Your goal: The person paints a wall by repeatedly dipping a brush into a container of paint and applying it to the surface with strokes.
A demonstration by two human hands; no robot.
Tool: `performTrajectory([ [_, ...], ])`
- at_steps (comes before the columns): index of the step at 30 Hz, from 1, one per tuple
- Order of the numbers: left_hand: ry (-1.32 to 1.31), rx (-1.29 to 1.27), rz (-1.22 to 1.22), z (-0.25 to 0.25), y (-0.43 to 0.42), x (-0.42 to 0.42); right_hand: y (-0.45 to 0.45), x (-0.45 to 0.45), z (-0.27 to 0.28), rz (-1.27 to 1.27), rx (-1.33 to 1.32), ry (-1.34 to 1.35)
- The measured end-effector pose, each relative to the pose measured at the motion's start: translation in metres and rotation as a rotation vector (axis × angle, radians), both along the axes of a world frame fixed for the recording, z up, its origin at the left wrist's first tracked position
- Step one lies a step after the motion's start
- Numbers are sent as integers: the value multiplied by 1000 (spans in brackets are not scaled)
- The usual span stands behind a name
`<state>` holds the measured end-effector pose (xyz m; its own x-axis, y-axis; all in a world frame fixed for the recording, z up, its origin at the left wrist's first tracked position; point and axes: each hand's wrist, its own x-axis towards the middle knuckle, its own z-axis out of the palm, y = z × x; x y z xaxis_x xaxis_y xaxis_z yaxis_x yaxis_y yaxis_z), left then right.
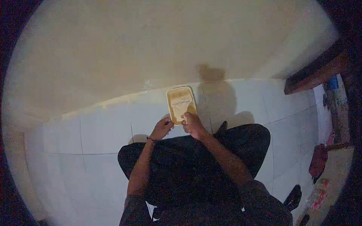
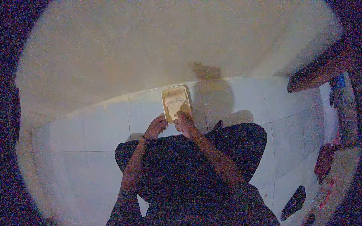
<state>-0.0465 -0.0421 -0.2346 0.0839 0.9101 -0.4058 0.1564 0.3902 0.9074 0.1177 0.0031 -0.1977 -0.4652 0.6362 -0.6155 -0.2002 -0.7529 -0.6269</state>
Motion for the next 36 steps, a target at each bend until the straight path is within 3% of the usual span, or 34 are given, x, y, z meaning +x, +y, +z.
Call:
performTrajectory([
  [5,40,24,-21,9,6,2,0,1,13,-6,-88,-25],
  [11,72,19,-56,4,6,-1,1,1,2,26,94,24],
  [13,64,26,-51,7,6,0,0,0,5,-9,-59,-31],
  [19,20,25,6,0,5,1,2,0,-3,-65,-122,5],
  [25,32,11,3,6,5,2,4,1,-8,-45,-8,-46],
  [30,30,41,-5,-6,8,1,5,3,-6,-37,-120,17],
  [36,42,5,12,4,6,2,-5,5,1,-31,-51,4],
])
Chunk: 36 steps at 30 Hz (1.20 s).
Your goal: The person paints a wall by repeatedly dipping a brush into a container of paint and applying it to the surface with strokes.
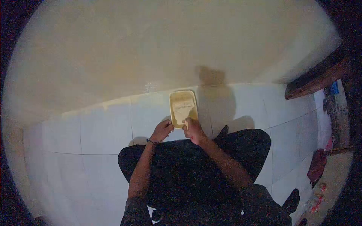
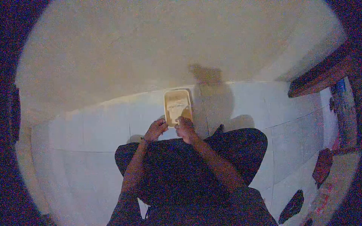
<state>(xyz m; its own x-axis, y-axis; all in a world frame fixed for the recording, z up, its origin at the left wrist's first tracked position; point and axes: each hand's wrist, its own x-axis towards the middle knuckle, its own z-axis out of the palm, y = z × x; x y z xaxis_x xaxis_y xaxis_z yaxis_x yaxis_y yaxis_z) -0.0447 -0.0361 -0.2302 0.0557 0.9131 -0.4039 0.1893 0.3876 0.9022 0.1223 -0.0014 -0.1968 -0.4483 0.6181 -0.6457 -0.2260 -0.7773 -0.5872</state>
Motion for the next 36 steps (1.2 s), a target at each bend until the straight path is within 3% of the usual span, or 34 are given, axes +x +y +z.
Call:
performTrajectory([
  [12,26,-13,-50,6,3,-3,8,-1,12,-13,-7,-59],
  [14,-73,131,-25,8,-1,-2,6,-1,7,-12,55,-84],
  [19,-19,86,-54,0,1,-2,0,-1,11,-1,2,28],
  [23,34,47,-39,17,-1,1,-2,-4,16,-21,-7,-49],
  [28,68,70,-71,11,2,-3,-6,-3,4,-68,-33,101],
  [36,50,11,-32,12,1,-1,0,-5,14,3,-10,-14],
])
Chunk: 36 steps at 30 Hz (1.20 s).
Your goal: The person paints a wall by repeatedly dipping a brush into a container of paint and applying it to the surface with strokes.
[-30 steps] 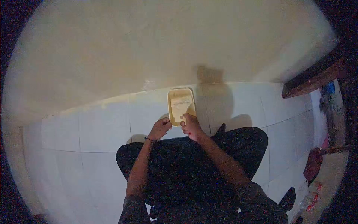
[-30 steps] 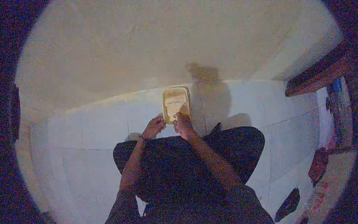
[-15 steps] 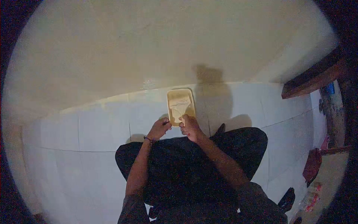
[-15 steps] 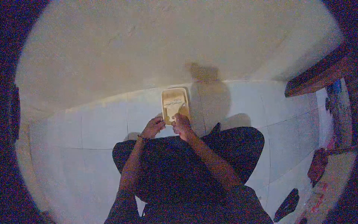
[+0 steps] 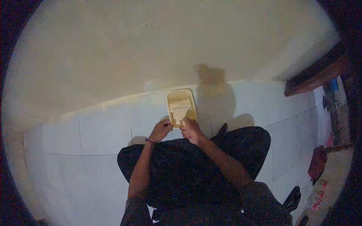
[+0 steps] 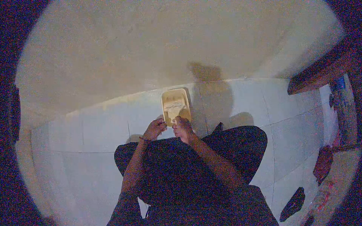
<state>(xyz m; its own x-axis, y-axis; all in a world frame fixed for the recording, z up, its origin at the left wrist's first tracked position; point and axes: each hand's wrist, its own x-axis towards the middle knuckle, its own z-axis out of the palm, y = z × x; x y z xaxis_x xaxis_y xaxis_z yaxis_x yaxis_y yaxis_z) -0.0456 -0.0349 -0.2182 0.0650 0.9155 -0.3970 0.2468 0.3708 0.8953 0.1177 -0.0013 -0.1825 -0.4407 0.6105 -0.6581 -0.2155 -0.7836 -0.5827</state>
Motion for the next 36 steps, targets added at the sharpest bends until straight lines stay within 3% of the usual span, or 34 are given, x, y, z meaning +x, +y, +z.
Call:
performTrajectory([
  [9,-1,38,-3,-10,-2,-2,4,2,-8,4,-10,-5],
  [11,-82,158,4,-10,-1,0,5,1,-7,-4,11,-8],
  [21,-95,38,51,1,-1,2,1,3,-7,-2,4,-23],
  [26,50,-19,3,3,3,3,2,5,-12,28,43,25],
  [33,-3,-15,58,-2,1,4,5,4,-7,27,-7,-47],
  [36,29,83,-26,-6,1,-2,5,3,-6,26,-21,-65],
])
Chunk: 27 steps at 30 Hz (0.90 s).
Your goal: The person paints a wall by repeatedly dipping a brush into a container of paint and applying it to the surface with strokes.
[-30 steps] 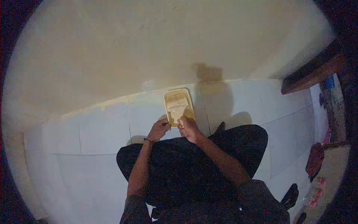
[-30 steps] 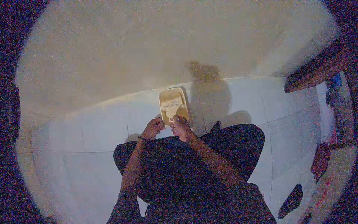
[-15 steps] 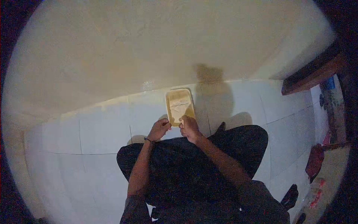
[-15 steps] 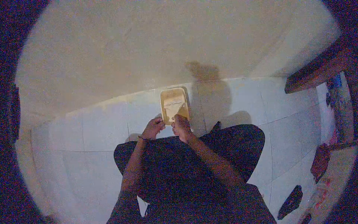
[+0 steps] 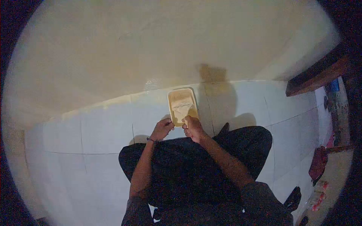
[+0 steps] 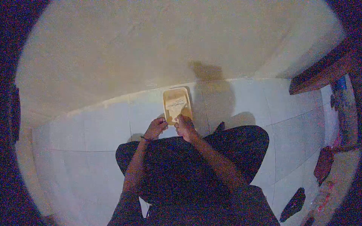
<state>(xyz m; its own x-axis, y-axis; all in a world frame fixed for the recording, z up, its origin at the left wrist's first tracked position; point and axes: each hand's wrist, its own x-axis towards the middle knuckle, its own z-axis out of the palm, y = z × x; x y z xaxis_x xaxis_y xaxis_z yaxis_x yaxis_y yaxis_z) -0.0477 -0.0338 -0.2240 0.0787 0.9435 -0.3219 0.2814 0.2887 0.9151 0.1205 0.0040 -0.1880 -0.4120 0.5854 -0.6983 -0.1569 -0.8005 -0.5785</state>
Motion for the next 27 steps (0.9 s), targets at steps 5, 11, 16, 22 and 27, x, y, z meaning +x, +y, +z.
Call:
performTrajectory([
  [5,21,-7,25,-3,0,1,-5,-2,0,-67,42,31],
  [11,-42,44,73,-5,-1,4,-1,-3,0,-22,57,24],
  [16,-7,-49,41,9,-1,3,0,0,12,-38,126,71],
  [22,15,-32,46,10,-4,4,4,3,13,-78,-25,157],
  [27,-46,30,60,-6,-1,3,1,5,8,-62,-55,248],
])
